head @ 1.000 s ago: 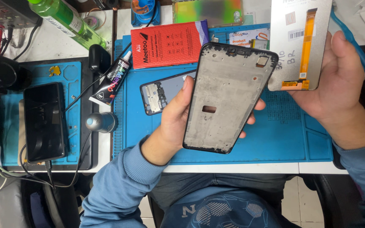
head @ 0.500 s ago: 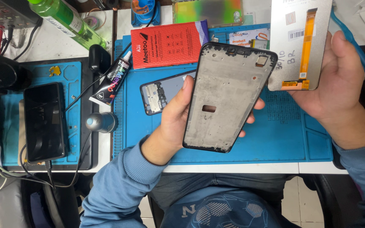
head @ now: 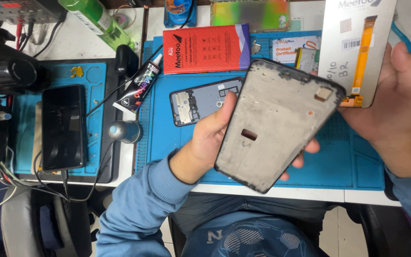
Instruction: The person holds a phone frame and a new replacement screen, peels the protective film off the new screen, then fits the screen to the phone frame and presses it in place. They then work on the assembled phone, using a screwdriver to drive screws along its edge on the work mat.
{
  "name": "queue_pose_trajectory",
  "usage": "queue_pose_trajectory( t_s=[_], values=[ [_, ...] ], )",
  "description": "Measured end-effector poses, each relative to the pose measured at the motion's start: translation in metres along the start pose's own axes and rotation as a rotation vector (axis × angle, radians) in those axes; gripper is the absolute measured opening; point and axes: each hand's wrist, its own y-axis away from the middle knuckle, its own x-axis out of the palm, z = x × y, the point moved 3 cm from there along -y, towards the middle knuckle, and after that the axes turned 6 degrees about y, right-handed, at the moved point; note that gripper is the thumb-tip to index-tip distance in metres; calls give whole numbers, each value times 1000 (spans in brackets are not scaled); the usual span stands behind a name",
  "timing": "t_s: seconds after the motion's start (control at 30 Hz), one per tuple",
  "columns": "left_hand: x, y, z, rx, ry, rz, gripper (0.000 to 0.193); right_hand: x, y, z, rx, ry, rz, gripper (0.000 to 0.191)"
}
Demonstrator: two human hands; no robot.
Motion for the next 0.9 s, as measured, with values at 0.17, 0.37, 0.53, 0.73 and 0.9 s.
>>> queue_pose_trajectory(
  t_s=[0.17, 0.37, 0.53, 0.73, 0.9],
  values=[
    [-4, 2, 2, -69, 242, 53, 89, 5, -1, 5, 1, 37, 44, 82],
    [-1, 3, 4, -120, 333, 25, 93, 7, -2, 6, -58, 78, 74, 86],
    [2, 2, 4, -122, 355, 18, 93, 6, -2, 6, -62, 83, 86, 86],
    [1, 2, 3, -102, 343, 29, 92, 4, -2, 3, -54, 66, 67, 85],
    [1, 1, 3, -105, 357, 23, 92, 4, -2, 3, -72, 58, 63, 84]
  ],
)
